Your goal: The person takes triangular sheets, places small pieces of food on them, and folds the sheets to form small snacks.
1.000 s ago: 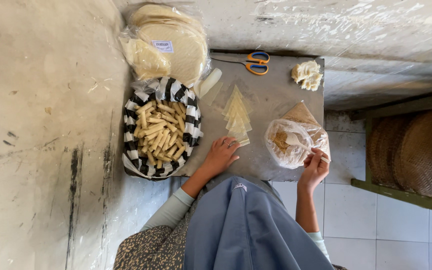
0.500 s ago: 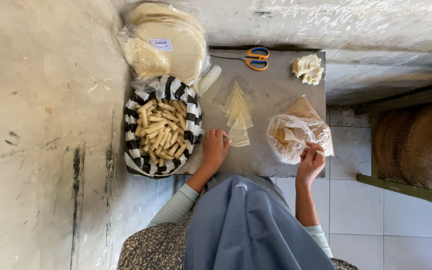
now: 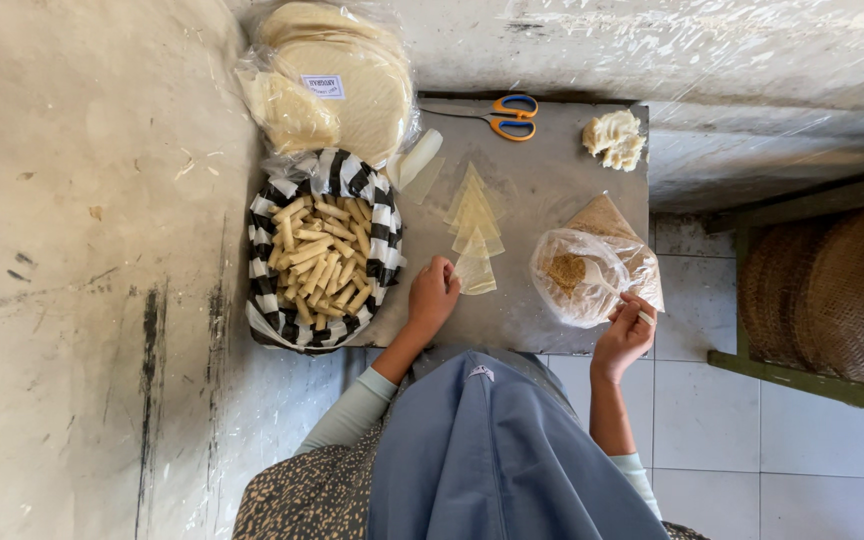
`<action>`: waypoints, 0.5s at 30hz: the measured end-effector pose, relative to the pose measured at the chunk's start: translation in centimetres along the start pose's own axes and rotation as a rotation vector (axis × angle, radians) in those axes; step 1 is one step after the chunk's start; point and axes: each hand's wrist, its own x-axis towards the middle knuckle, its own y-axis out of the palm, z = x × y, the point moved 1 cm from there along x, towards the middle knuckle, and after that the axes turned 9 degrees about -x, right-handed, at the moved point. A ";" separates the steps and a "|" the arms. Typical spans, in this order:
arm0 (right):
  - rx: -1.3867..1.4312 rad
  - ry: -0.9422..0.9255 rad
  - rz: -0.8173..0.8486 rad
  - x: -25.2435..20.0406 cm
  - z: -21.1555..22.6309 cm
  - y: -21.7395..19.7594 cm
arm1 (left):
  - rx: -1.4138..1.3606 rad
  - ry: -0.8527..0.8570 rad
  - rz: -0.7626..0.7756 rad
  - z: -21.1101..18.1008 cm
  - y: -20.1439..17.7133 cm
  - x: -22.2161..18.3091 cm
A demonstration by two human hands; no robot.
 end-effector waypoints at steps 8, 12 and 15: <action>0.031 0.049 -0.038 0.0 -0.2 0.3 | -0.082 0.017 0.010 0.0 -0.2 0.0; 0.167 0.150 -0.084 0.6 -0.2 -0.1 | -0.153 0.034 -0.011 0.0 -0.3 -0.1; 0.326 0.278 -0.119 0.7 0.4 -0.8 | -0.196 0.052 -0.029 0.1 -0.4 -0.2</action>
